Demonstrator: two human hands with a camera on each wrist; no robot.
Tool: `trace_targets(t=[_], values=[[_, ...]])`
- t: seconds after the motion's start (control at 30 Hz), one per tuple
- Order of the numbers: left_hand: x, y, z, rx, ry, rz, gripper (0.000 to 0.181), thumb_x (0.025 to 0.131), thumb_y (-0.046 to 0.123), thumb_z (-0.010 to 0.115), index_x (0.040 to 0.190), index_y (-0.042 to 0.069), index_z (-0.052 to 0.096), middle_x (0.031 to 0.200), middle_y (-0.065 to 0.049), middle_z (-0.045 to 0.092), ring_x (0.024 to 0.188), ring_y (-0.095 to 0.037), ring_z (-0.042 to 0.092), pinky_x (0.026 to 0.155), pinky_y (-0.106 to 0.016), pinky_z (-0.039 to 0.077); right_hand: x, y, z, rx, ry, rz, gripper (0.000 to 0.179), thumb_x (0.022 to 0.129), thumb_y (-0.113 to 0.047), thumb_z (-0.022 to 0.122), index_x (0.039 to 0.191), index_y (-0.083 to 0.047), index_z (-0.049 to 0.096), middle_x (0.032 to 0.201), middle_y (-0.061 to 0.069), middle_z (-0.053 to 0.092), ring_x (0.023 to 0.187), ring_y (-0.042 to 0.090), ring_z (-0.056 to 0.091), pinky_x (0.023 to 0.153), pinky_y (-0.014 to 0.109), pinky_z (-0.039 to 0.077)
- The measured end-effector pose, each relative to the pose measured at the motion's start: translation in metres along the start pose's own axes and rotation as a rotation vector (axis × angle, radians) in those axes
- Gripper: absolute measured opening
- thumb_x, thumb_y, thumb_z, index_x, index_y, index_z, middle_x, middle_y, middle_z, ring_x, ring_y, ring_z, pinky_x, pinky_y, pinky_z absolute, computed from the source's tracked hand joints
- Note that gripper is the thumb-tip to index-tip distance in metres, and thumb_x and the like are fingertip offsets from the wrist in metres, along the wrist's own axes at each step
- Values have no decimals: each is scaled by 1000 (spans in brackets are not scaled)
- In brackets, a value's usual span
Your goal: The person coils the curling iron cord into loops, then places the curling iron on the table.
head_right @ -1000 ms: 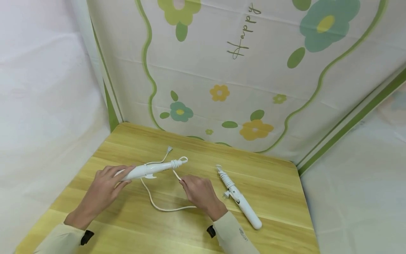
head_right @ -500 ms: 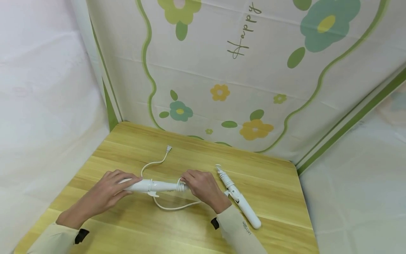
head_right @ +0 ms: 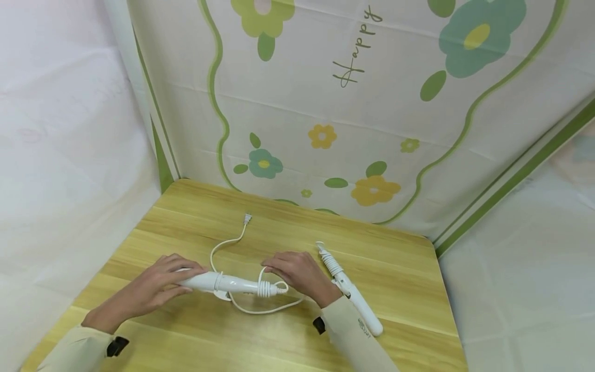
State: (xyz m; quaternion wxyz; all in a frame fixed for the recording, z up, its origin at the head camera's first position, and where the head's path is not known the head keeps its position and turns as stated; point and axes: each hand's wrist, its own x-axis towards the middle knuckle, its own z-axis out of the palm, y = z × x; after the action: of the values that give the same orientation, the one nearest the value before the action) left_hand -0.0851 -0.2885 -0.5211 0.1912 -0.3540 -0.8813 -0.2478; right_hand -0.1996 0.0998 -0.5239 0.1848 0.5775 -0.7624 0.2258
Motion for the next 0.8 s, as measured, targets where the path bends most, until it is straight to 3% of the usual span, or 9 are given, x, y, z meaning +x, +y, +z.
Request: trace_targets(t=[0.27, 0.43, 0.53, 0.6, 0.7, 0.8], values=[[-3, 2, 11, -146, 58, -110, 68, 80, 7, 92, 144, 19, 72, 131, 1, 76, 115, -13, 66, 90, -35, 60, -6, -6, 24, 145, 82, 107, 31, 116, -25, 54, 122, -9, 80, 104, 1, 84, 86, 11, 79, 79, 23, 63], [-1, 4, 9, -167, 115, -223, 67, 84, 4, 90, 147, 19, 70, 133, -3, 75, 115, -8, 63, 86, -32, 61, -11, -17, 36, 170, 103, 152, 32, 117, -19, 52, 114, -6, 81, 99, 2, 84, 85, 10, 79, 76, 16, 60], [4, 3, 4, -150, 147, -271, 69, 84, 2, 89, 147, 20, 70, 132, -3, 75, 113, -6, 62, 83, -30, 60, -6, -24, 35, 192, 105, 204, 20, 112, -8, 62, 103, -10, 80, 92, -1, 82, 67, 2, 67, 63, 10, 49], [6, 2, 1, -136, 133, -260, 69, 83, 2, 90, 147, 19, 70, 131, -3, 75, 113, -9, 63, 83, -32, 60, -1, -27, 31, 264, 114, 261, 20, 107, 2, 64, 101, -9, 80, 89, 1, 82, 60, -1, 57, 57, 11, 44], [7, 4, 4, -126, 70, -217, 67, 84, 5, 91, 147, 18, 70, 133, -4, 75, 113, -13, 65, 85, -34, 61, 5, -30, 22, 357, 120, 347, 30, 96, 15, 63, 105, -8, 80, 92, 5, 81, 64, -3, 52, 59, 15, 45], [5, 7, 9, -115, 38, -223, 65, 85, 9, 91, 146, 18, 71, 133, -4, 75, 114, -15, 66, 86, -34, 61, 10, -30, 16, 404, 100, 409, 42, 85, 21, 60, 112, -5, 80, 96, 8, 82, 76, 2, 62, 68, 23, 54]])
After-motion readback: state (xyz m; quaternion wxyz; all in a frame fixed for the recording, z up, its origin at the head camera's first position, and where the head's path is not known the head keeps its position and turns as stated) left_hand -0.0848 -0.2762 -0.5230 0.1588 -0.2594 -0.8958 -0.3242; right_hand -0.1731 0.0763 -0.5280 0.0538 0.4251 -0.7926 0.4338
